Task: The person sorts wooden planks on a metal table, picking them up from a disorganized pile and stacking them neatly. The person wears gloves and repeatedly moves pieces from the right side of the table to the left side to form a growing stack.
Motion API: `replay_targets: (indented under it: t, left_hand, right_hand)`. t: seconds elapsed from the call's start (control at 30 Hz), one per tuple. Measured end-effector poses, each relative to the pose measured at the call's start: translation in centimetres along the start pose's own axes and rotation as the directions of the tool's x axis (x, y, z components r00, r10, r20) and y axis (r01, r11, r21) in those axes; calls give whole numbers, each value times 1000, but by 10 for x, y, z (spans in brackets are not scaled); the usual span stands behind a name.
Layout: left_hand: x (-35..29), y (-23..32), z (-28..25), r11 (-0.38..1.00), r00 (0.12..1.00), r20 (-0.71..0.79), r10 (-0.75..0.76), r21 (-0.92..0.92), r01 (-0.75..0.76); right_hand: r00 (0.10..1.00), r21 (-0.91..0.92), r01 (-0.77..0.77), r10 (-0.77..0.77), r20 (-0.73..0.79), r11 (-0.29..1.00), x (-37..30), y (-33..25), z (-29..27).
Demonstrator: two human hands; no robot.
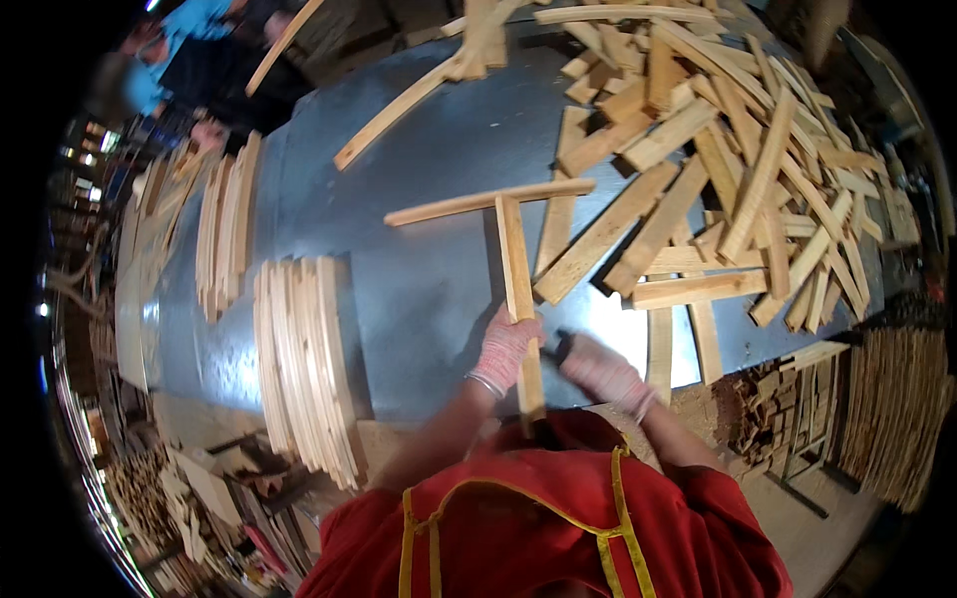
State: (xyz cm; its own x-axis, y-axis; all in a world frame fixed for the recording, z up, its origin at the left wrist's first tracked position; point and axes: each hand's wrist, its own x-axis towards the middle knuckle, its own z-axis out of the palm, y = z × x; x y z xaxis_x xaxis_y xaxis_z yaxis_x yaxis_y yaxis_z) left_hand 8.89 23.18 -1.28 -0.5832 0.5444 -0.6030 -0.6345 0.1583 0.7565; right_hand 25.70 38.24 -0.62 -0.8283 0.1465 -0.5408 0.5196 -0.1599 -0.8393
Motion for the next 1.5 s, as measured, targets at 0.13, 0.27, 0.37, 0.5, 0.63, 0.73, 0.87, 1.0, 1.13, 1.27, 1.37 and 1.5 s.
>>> replay_targets:
  t: [0.13, 0.27, 0.37, 0.5, 0.63, 0.73, 0.87, 1.0, 1.13, 1.27, 1.37, 1.5]
  left_hand:
    - [-30, 17, -76, 759, 947, -241, 212, 651, -4]
    - [-77, 2, -194, 114, 719, -138, 681, 990, 82]
    - [-110, 21, -260, -95, 689, -93, 718, 968, 231]
    - [-131, 8, -326, -111, 604, -185, 775, 901, 419]
    - [-143, 20, -273, -8, 750, -54, 660, 997, 79]
    - [-148, 48, -208, 435, 962, -73, 264, 899, -51]
    - [-91, -11, -220, 527, 909, -306, 281, 841, 120]
    - [-126, 26, -232, 479, 910, -343, 232, 855, 199]
    - [-126, -2, -268, 471, 866, -411, 286, 847, 246]
    - [-109, -31, -280, 512, 797, -450, 403, 833, 212]
    - [-107, -26, -281, 677, 852, -468, 235, 707, 201]
    - [-121, -10, -252, 657, 821, -466, 330, 738, 155]
  right_hand:
    - [940, 650, 53, 181, -288, 758, 45, -24, -33]
    - [861, 765, 12, 383, -335, 644, 108, -50, 16]
    - [883, 693, 141, 227, -411, 707, 164, -7, -3]
    - [918, 645, 165, 124, -377, 746, 153, -29, 57]
    - [986, 274, 52, -6, -167, 960, 115, 14, 134]
    - [998, 148, 17, -8, -62, 989, 65, 11, 248]
    - [865, -373, 21, 170, 472, 928, 59, -41, 272]
    - [947, -689, 296, -107, 304, 661, 136, -99, 188]
    - [863, -992, -18, -499, -78, 124, 228, -159, 80]
    - [930, -978, -156, -353, -98, -140, 269, -198, 27]
    - [987, -994, -96, -125, -103, 56, 279, -208, 30]
    - [954, -371, -227, 282, 100, 900, 248, -153, 60]
